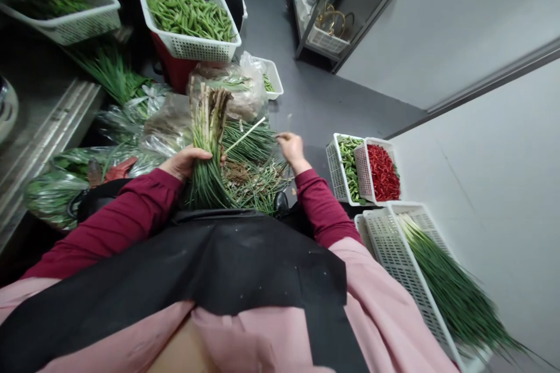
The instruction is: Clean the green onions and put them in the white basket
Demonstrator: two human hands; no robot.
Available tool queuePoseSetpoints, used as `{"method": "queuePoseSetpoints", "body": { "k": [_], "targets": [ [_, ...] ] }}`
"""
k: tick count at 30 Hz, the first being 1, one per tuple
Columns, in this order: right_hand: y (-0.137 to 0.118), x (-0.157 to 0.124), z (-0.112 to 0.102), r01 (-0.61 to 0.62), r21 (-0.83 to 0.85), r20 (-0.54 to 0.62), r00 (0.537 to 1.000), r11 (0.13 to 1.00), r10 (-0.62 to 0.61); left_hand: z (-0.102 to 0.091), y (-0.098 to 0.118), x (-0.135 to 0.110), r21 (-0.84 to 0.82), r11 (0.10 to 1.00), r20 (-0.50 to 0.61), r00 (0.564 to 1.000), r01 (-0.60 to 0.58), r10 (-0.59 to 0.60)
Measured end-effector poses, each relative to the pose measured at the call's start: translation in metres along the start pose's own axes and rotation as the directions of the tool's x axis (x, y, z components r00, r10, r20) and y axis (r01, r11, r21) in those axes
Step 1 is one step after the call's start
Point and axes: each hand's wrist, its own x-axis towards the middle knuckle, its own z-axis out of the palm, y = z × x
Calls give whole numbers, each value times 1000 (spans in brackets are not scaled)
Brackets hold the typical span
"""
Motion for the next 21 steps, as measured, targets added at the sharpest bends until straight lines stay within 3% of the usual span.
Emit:
{"method": "queuePoseSetpoints", "body": {
  "k": [3,5,9,12,15,17,19,21],
  "targets": [
    [9,-29,37,-184,-50,233,954,982,190,-3,2,2,-9,1000,-7,1000,-14,14],
    [8,-43,50,-257,-34,333,908,966,253,-5,2,3,-17,1000,-13,1000,-16,16],
    [-13,-50,46,-324,124,433,868,938,243,-3,1,3,-14,1000,-18,1000,-1,0],
    [-35,-50,42,-325,311,484,863,893,146,2,0,3,-23,1000,5,1000,16,-15],
    [-54,-53,50,-306,445,513,858,842,41,5,-3,5,-33,999,53,998,41,-40],
    [-63,-54,58,-287,449,502,864,846,27,6,-6,6,-31,998,81,995,56,-53],
    [-68,-52,62,-241,408,432,901,881,46,5,-8,9,-29,998,100,993,59,-56],
    [-69,-46,58,-122,344,276,961,931,24,3,-10,12,-32,998,118,992,52,-48]
  ]
}}
